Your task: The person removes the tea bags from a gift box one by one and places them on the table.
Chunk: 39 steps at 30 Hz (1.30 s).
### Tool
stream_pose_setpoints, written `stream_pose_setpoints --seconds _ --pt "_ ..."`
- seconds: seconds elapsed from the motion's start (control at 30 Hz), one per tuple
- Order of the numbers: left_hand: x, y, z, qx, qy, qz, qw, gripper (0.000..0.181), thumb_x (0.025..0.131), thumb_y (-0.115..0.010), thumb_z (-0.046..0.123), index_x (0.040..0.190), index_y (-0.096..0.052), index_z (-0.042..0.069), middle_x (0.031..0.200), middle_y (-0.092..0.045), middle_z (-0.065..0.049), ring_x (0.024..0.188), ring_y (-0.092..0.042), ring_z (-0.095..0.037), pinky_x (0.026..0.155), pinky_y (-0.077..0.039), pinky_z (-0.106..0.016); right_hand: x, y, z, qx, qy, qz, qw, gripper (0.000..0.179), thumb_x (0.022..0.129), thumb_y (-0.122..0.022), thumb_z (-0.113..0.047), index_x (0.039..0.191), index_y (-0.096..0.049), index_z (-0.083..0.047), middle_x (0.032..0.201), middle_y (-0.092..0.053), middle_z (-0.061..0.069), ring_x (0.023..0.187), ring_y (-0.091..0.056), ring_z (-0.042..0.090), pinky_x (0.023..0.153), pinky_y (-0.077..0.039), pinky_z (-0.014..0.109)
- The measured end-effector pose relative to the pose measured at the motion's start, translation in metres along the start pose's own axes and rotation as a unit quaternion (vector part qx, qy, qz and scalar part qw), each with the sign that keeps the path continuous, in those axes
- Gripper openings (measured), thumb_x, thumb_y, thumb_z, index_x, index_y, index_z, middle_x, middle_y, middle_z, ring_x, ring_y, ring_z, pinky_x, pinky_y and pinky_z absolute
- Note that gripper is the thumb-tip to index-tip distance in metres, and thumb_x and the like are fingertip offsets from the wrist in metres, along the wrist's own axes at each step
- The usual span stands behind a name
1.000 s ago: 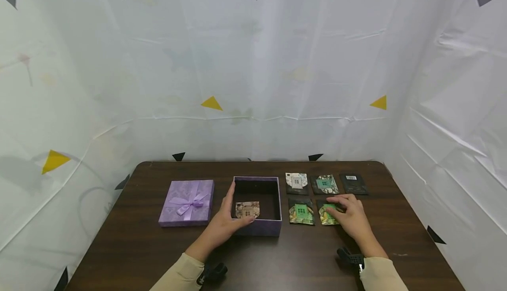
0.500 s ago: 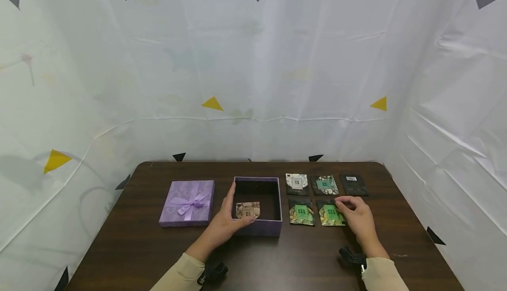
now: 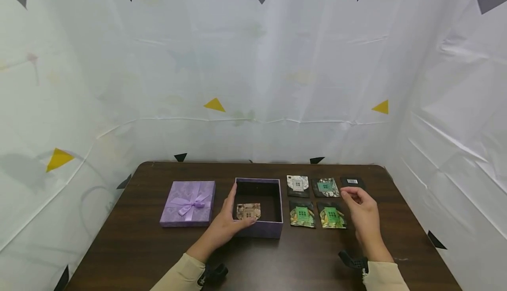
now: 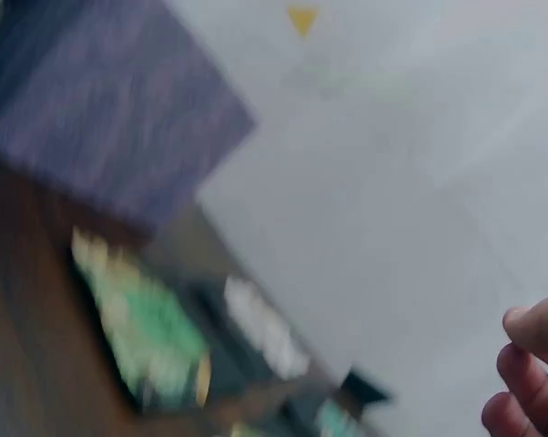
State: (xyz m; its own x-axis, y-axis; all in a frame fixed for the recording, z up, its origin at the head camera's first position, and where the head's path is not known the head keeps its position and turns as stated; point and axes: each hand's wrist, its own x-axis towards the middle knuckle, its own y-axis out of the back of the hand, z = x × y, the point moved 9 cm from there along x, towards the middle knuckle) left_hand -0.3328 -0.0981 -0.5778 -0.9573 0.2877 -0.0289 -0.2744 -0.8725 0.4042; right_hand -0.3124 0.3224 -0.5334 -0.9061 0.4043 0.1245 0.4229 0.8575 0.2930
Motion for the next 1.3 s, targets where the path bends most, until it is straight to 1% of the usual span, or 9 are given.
stream_pose_setpoints --seconds 0.2,0.37,0.53,0.67,0.77,0.87,1.03,1.2,1.3 --pt "-0.001 -0.002 0.002 -0.002 0.001 -0.003 1.0000 0.118 0.093 -0.085 0.050 0.174 0.001 0.050 0.185 -0.004 -0.011 0.162 -0.025 -0.057 0.119 -0.031 -0.083 -0.013 -0.024 -0.052 0.009 0.012 -0.086 0.9962 0.036 0.109 -0.070 -0.035 0.128 -0.072 -0.004 0.105 -0.066 -0.004 0.092 -0.058 0.013 0.077 -0.052 0.025" --pt "-0.001 -0.003 0.002 -0.002 -0.001 -0.004 1.0000 0.119 0.092 -0.085 0.051 0.175 0.001 0.048 0.185 -0.004 -0.011 0.163 -0.022 -0.056 0.119 -0.031 -0.084 -0.023 -0.054 -0.089 0.029 0.024 -0.180 0.9830 0.034 0.109 -0.070 -0.031 0.128 -0.070 -0.003 0.105 -0.068 -0.003 0.094 -0.066 0.016 0.082 -0.059 0.026" --pt "-0.001 -0.002 0.002 -0.003 -0.005 -0.002 1.0000 0.119 0.092 -0.085 0.049 0.174 0.001 0.048 0.185 -0.005 -0.012 0.163 -0.023 -0.056 0.118 -0.031 -0.083 -0.039 -0.102 -0.118 0.055 0.026 -0.309 0.9492 0.033 0.109 -0.069 -0.025 0.127 -0.068 0.003 0.104 -0.068 0.004 0.094 -0.071 0.025 0.082 -0.063 0.032" --pt "0.001 -0.001 0.004 -0.002 -0.009 0.003 1.0000 0.120 0.092 -0.086 0.048 0.175 0.000 0.047 0.184 -0.010 -0.015 0.160 -0.030 -0.056 0.120 -0.033 -0.080 -0.055 -0.144 -0.127 0.088 -0.016 -0.398 0.9131 0.035 0.111 -0.066 -0.025 0.131 -0.067 0.004 0.107 -0.068 0.007 0.099 -0.073 0.029 0.089 -0.064 0.038" --pt "0.003 -0.001 0.004 -0.003 -0.008 0.003 1.0000 0.121 0.091 -0.086 0.049 0.175 0.000 0.046 0.183 -0.013 -0.017 0.159 -0.033 -0.055 0.121 -0.033 -0.079 -0.061 -0.172 -0.126 0.101 -0.048 -0.449 0.8868 0.038 0.112 -0.063 -0.024 0.136 -0.064 0.005 0.110 -0.069 0.008 0.099 -0.073 0.024 0.094 -0.065 0.039" --pt "0.003 0.000 0.003 -0.003 -0.005 0.004 1.0000 0.121 0.091 -0.086 0.050 0.175 0.001 0.047 0.183 -0.013 -0.018 0.158 -0.035 -0.055 0.120 -0.034 -0.080 -0.060 -0.192 -0.121 0.096 -0.072 -0.472 0.8732 0.040 0.114 -0.060 -0.022 0.141 -0.062 0.007 0.114 -0.070 0.012 0.099 -0.075 0.023 0.097 -0.065 0.040" --pt "0.001 0.000 0.001 0.001 -0.001 -0.001 1.0000 0.120 0.092 -0.085 0.052 0.174 0.002 0.048 0.182 -0.013 -0.019 0.156 -0.038 -0.056 0.118 -0.036 -0.080 -0.053 -0.218 -0.114 0.052 -0.100 -0.473 0.8737 0.043 0.112 -0.063 -0.022 0.141 -0.062 0.010 0.120 -0.070 0.021 0.109 -0.076 0.037 0.101 -0.063 0.046" --pt "0.001 0.000 0.000 0.002 0.000 -0.007 1.0000 0.120 0.092 -0.083 0.057 0.174 0.003 0.048 0.182 -0.011 -0.021 0.155 -0.039 -0.058 0.116 -0.037 -0.081 -0.048 -0.240 -0.110 -0.043 -0.095 -0.472 0.8756 0.040 0.109 -0.068 -0.020 0.134 -0.069 0.011 0.120 -0.073 0.024 0.115 -0.076 0.042 0.103 -0.062 0.051" --pt "0.001 0.000 0.000 0.002 0.000 -0.010 1.0000 0.119 0.092 -0.083 0.059 0.173 0.004 0.050 0.183 -0.009 -0.021 0.155 -0.039 -0.058 0.115 -0.038 -0.081 -0.044 -0.252 -0.108 -0.117 -0.078 -0.479 0.8663 0.034 0.107 -0.071 -0.020 0.125 -0.075 0.009 0.117 -0.076 0.024 0.110 -0.079 0.038 0.101 -0.063 0.050"
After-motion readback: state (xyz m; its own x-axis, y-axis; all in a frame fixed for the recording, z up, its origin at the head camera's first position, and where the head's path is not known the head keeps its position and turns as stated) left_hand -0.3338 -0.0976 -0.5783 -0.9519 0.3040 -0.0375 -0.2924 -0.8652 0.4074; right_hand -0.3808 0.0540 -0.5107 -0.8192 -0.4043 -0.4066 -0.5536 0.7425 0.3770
